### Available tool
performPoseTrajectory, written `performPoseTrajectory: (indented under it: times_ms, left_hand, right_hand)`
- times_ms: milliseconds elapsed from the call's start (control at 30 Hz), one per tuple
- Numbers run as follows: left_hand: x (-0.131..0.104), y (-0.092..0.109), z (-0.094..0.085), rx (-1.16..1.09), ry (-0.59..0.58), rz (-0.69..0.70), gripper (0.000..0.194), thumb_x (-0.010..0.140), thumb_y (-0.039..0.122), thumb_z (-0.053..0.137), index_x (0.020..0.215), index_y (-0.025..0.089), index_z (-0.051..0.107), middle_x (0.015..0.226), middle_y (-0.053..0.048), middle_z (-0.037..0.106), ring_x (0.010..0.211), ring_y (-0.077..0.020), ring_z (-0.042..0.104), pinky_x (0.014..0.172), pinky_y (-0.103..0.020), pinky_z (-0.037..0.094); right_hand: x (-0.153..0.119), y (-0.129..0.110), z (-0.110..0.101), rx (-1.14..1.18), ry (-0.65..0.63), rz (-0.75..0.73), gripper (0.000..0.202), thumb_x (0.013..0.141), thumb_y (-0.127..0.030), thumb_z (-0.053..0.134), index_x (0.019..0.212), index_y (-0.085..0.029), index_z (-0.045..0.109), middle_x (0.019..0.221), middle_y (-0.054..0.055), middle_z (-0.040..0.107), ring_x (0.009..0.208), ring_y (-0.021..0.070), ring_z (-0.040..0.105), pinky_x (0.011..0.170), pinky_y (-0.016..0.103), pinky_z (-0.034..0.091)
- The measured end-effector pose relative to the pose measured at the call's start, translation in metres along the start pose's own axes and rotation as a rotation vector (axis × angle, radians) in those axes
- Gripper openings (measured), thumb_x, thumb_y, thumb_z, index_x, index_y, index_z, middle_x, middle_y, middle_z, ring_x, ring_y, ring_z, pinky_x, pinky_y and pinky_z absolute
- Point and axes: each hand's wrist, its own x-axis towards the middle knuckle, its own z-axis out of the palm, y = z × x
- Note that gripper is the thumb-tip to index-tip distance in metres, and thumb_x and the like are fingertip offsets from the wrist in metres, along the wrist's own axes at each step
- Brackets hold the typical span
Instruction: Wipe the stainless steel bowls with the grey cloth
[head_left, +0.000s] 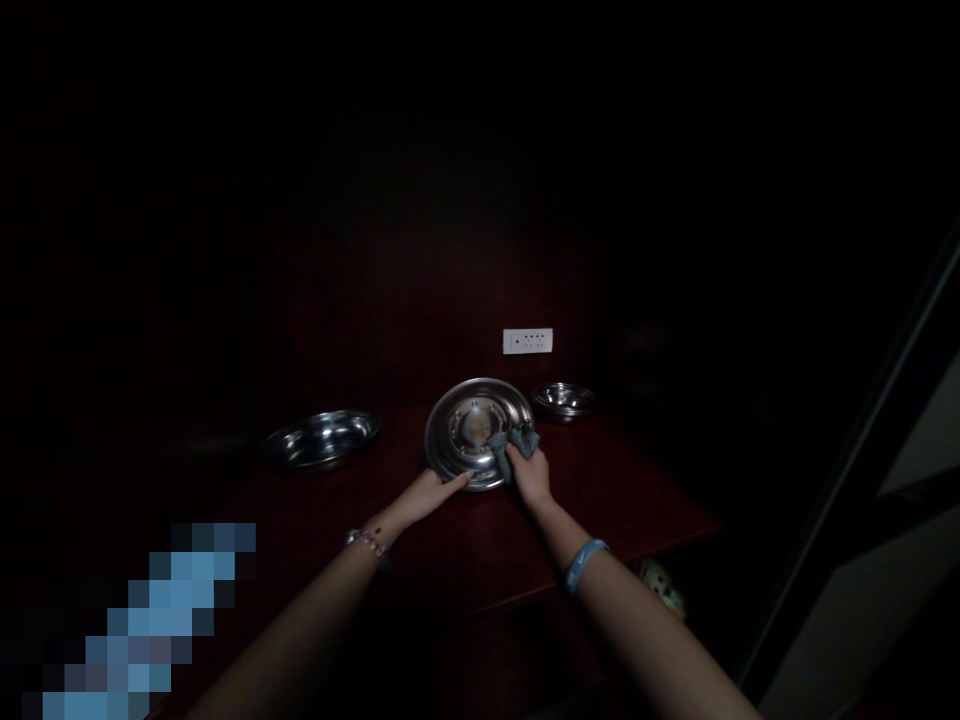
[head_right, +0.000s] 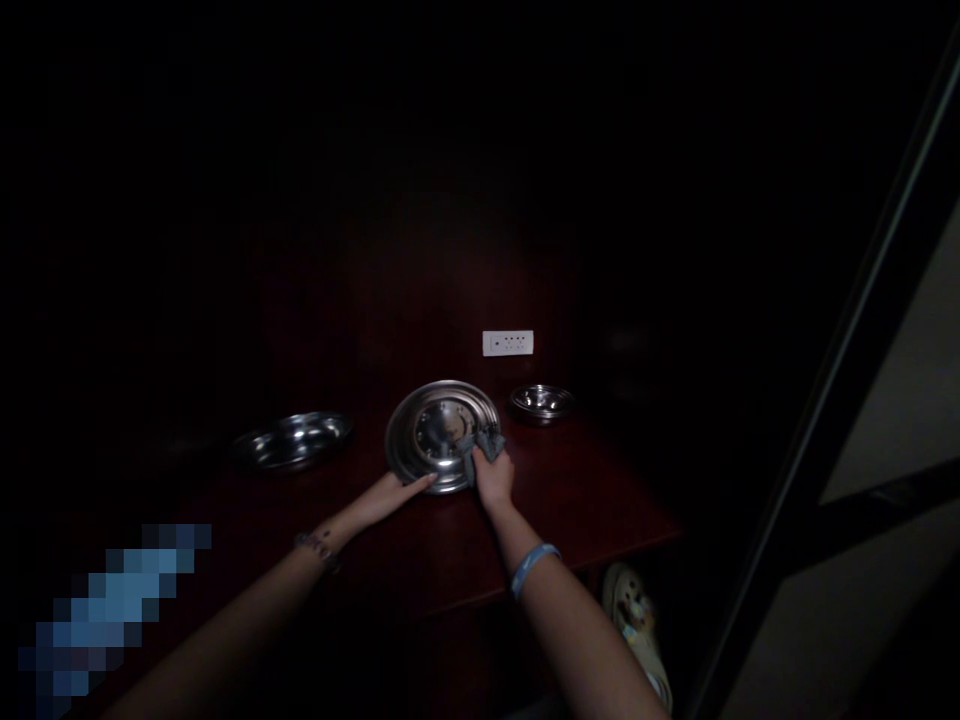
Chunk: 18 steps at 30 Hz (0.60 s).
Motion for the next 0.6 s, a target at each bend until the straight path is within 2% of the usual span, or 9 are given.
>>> performPoseTrajectory:
  times_ms: [267, 600]
  left_hand:
    - [-0.001, 0.007, 0.001, -0.018, -0.027, -0.016, 0.068, 0.083, 0.052, 0.060, 0.139, 0.016, 0.048, 0.149, -0.012, 0.046, 0.138, -0.0279, 0.043, 0.120, -0.047, 0.024]
    - [0.006, -0.009, 0.000, -0.072, 0.005, -0.026, 0.069, 0.078, 0.048, 0.066, 0.135, 0.012, 0.052, 0.143, -0.015, 0.053, 0.134, -0.0286, 0.048, 0.117, -0.047, 0.029]
  right_hand:
    - [-0.002, -0.005, -0.001, 0.004, 0.003, 0.033, 0.034, 0.075, -0.041, 0.063, 0.099, -0.019, 0.072, 0.104, 0.007, 0.076, 0.100, 0.0247, 0.070, 0.089, 0.033, 0.053]
    - [-0.001, -0.004, -0.002, -0.031, -0.010, 0.032, 0.036, 0.076, -0.039, 0.063, 0.104, -0.018, 0.071, 0.109, 0.009, 0.074, 0.103, 0.0244, 0.069, 0.092, 0.034, 0.052]
